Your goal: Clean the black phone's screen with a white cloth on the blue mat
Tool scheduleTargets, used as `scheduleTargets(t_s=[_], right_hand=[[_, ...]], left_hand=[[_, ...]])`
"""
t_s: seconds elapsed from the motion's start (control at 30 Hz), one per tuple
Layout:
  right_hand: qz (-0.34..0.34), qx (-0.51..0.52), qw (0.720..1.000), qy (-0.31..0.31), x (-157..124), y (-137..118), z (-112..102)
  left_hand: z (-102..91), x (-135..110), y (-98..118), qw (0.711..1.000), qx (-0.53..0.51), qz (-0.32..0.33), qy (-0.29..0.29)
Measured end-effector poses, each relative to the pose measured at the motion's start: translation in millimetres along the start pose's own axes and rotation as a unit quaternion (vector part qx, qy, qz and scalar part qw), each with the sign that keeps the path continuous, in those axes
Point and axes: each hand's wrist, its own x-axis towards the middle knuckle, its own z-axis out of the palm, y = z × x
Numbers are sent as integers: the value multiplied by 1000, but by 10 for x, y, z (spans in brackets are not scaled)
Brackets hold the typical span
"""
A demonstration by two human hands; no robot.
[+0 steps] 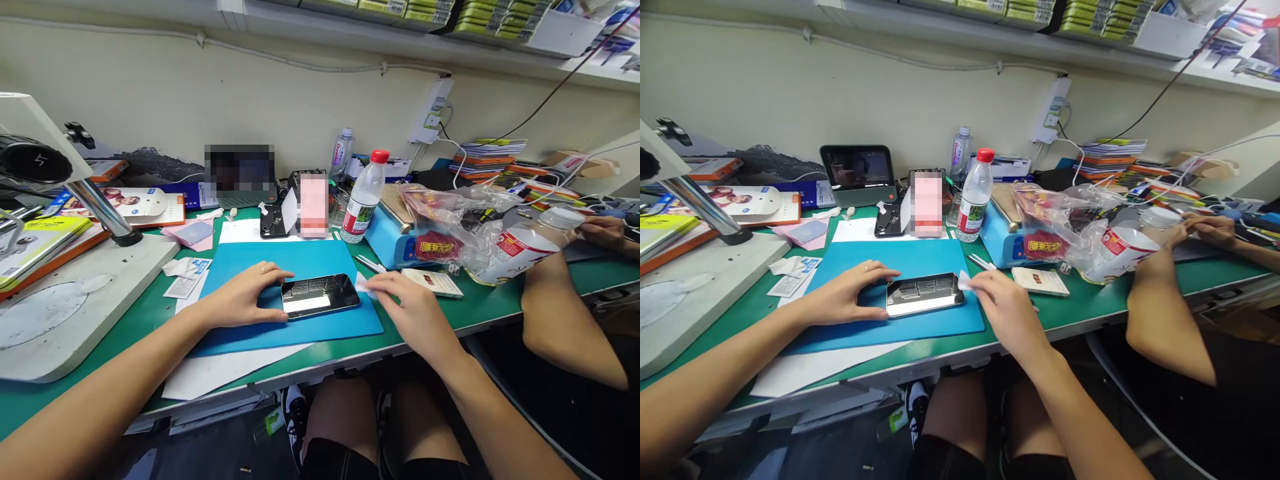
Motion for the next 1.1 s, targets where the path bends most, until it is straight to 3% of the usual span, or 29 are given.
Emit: scheduleTargets(t_s=[0.1,0.3,0.53,0.73,1.1], right_hand=[[-6,15,1000,-2,291,-85,127],[-83,23,991,-103,788,-239,497],[-123,23,979,-158,658,-466,691],[-116,6,982,-149,624,-560,853],[-108,-63,984,-124,633,-649,965]], left_hand=[[-2,0,5,1000,-1,-7,9],[-18,-12,33,1000,-9,-14,0],[13,-6,27,1000,-6,-10,27],[22,0,43,999,9,-10,38],[75,34,102,999,13,-22,47]])
